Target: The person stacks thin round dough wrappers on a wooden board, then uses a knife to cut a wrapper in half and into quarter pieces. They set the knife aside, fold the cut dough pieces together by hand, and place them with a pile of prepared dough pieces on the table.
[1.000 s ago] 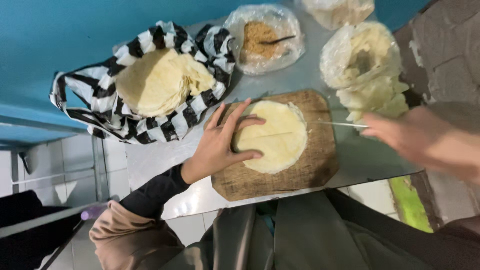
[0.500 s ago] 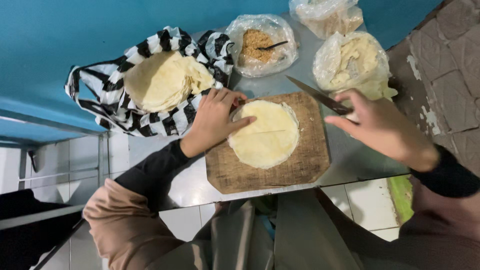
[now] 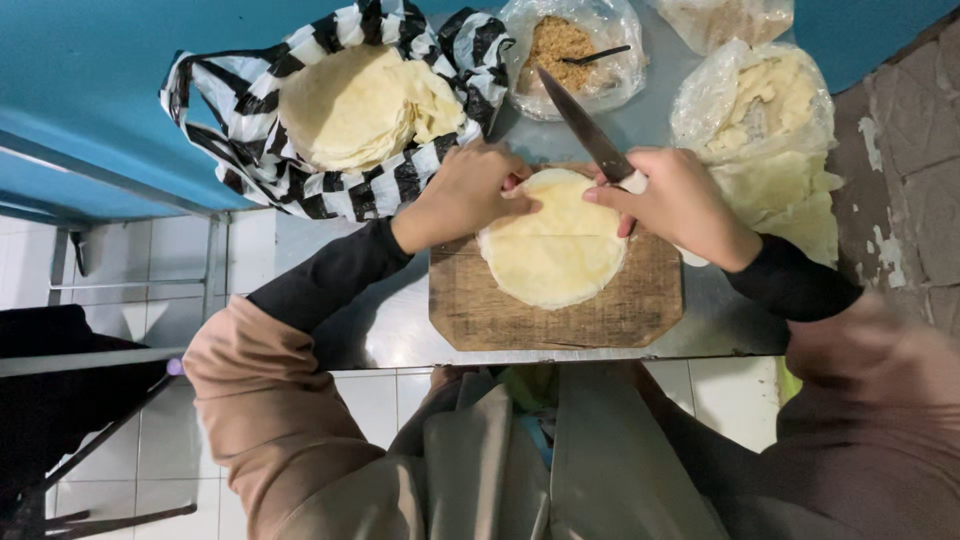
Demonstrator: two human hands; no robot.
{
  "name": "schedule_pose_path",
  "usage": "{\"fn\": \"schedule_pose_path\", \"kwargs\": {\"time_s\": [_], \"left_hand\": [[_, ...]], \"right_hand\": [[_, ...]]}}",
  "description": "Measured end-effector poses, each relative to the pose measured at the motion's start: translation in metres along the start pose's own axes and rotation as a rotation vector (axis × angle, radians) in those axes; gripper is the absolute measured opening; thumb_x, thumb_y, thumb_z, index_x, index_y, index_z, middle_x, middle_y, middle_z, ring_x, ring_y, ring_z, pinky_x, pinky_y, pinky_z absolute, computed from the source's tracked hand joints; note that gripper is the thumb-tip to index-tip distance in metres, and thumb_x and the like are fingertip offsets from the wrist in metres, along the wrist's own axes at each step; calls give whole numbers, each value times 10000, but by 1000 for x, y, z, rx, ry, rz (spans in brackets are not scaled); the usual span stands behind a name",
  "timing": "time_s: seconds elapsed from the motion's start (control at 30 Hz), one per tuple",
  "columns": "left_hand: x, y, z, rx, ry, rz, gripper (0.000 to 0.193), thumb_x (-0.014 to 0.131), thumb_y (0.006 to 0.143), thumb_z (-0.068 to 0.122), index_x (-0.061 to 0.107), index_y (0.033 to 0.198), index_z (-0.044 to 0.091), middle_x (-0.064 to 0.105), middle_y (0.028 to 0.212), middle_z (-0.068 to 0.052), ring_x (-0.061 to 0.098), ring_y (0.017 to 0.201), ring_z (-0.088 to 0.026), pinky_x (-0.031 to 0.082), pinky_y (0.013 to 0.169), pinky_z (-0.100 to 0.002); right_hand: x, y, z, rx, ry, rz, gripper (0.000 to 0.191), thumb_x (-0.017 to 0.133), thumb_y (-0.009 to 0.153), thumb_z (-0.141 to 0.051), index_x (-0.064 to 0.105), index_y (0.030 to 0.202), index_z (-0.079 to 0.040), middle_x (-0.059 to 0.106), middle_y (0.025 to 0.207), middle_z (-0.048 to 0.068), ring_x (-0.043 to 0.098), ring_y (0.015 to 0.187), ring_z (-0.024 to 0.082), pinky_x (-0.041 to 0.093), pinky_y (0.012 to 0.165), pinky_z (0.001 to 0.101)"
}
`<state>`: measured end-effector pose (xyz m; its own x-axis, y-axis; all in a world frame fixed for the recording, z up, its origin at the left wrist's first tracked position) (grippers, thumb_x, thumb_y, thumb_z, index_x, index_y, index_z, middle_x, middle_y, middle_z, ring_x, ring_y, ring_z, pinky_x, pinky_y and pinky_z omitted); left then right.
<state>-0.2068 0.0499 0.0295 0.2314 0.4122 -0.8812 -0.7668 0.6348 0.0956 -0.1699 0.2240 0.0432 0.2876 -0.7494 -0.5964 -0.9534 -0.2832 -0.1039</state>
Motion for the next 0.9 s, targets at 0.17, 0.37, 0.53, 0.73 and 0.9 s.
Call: {"fn": "schedule_pose_path", "kwargs": {"time_s": [0.17, 0.37, 0.53, 0.73, 0.9], "left_hand": [[-12, -5, 19, 208, -115, 113, 328, 840, 814, 320, 717, 989, 71, 720, 896, -131, 664, 842, -296, 509, 752, -403], [-6, -9, 19, 54, -444, -29, 301, 757, 936, 271, 634, 1112, 60, 742, 830, -58, 698, 666, -186, 515, 607, -328], [-6, -11, 13, -67, -485, -62, 341, 744, 939, 267, 597, 1167, 60, 652, 655, -58, 537, 538, -152, 402, 536, -329], [-10, -6, 17, 70, -470, -13, 323, 803, 885, 268, 721, 1107, 49, 623, 693, -38, 499, 565, -121, 425, 536, -304], [5, -1, 3, -17, -451, -49, 299, 798, 874, 286, 736, 1038, 44, 594, 645, -66, 503, 553, -127, 407, 532, -318]], "right_hand": [[11, 11, -11, -101, 33, -69, 416, 829, 857, -259, 703, 1067, 77, 599, 934, 70, 695, 550, 115, 501, 455, 264], [14, 11, 7, 103, 165, -210, 526, 830, 869, -297, 607, 1178, 65, 626, 843, 74, 640, 574, 90, 489, 470, 250], [14, 11, 3, 159, 95, -234, 409, 768, 858, -361, 679, 1035, -3, 662, 623, 21, 629, 500, 88, 466, 440, 253], [14, 20, -10, 82, 15, -219, 381, 778, 859, -329, 701, 1031, 3, 661, 592, 59, 614, 452, 118, 490, 445, 288], [4, 13, -15, 70, -99, -145, 343, 717, 943, -321, 696, 1081, -8, 700, 658, 84, 658, 499, 129, 490, 487, 299]]}}
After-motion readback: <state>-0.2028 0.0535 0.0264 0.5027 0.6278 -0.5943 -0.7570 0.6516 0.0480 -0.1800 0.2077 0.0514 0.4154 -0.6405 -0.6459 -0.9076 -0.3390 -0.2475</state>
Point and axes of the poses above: each hand's wrist, its own y-axis towards the middle knuckle, its own x-axis out of the palm, z = x × y, the point moved 10 cm from there along y, towards the middle knuckle
